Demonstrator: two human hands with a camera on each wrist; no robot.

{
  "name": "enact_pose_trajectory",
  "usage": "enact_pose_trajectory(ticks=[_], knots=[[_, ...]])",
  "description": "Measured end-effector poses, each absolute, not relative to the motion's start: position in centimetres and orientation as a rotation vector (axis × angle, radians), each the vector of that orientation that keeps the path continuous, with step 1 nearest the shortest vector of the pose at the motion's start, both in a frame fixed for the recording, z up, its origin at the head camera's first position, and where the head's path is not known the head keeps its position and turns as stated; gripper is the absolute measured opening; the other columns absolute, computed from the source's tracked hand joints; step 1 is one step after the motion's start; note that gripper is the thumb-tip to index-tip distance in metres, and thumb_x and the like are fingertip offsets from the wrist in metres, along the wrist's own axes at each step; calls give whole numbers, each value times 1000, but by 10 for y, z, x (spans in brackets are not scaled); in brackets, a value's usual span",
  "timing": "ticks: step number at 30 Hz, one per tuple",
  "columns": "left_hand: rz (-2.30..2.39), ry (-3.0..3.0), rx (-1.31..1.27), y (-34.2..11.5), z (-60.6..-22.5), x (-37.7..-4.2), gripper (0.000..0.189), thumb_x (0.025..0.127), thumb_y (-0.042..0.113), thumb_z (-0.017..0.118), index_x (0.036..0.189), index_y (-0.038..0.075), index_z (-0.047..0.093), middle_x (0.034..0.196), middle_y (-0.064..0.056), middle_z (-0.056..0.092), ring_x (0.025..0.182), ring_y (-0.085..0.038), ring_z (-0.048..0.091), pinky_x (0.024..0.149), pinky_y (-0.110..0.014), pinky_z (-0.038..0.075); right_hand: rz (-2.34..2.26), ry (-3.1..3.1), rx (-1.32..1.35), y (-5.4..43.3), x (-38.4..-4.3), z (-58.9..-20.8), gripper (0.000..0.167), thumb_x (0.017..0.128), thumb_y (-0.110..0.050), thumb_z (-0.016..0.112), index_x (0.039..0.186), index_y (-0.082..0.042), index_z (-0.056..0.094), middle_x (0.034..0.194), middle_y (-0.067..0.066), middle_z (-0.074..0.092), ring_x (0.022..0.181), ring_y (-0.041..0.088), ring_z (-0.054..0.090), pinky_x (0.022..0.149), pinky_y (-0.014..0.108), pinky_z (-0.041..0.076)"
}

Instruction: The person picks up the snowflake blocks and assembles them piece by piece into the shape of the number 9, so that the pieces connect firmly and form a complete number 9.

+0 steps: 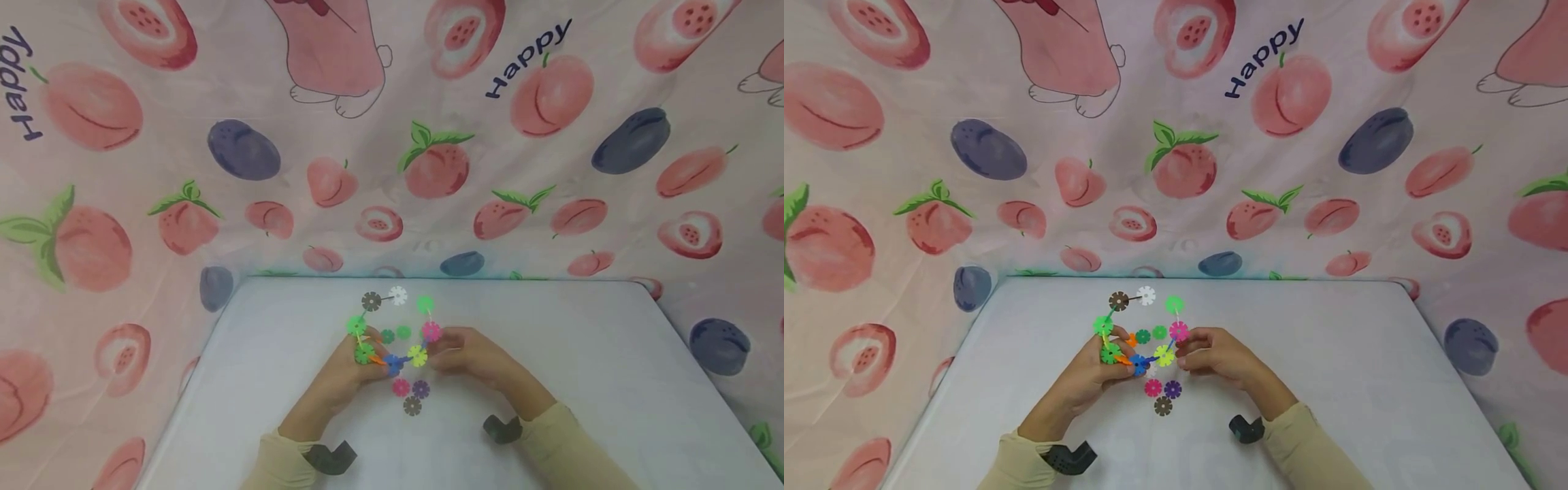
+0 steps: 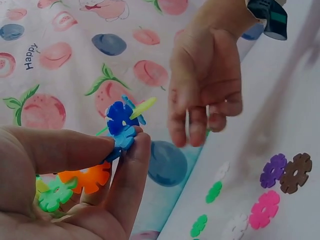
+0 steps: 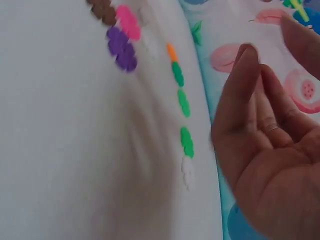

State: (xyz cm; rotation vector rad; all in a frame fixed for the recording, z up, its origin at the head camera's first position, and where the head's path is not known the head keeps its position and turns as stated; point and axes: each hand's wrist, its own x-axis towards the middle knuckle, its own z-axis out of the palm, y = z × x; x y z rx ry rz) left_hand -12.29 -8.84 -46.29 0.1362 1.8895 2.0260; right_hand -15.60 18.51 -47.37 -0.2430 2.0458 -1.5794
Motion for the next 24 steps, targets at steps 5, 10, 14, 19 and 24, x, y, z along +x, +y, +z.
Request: enact_pose_trajectory(ticks=[5,10,14,19,24], knots=[[2025,1899,137,-89,-463,-124,50,78,-11,71,119,2,45,108,-9,53,94,-18,59,81,-29,58,-1150,2418,-331,179,-157,-487,28,85,-22,81,112,-16,75,107,-2,73,99,17,64,87,38,57],[2018,1913,132,-88,-462,-123,48,77,-10,73,117,1,47,113,-11,50,95,-18,58,80,-29,58,-905,2524,-473,167,-152,-494,24,81,-20,85,104,-20,78,101,-6,72,92,14,62,83,38,55],[2011,1908,117,-89,-461,-123,51,78,-8,74,120,1,45,108,-10,55,94,-18,60,82,-30,58,-810,2535,-590,160,-153,-498,28,79,-20,86,106,-22,80,93,-10,69,90,11,61,83,34,54],[2005,1902,103,-91,-462,-123,56,79,-8,73,125,-3,43,104,-8,58,92,-17,61,82,-29,59,-768,2519,-578,154,-153,-505,30,77,-19,88,105,-26,79,98,-14,71,95,9,64,86,32,57],[2004,1901,96,-92,-464,-124,55,80,-9,72,126,-2,43,106,-9,57,93,-18,62,83,-29,58,-790,2509,-582,155,-154,-511,24,81,-21,86,100,-31,75,91,-18,69,89,6,64,81,30,57]])
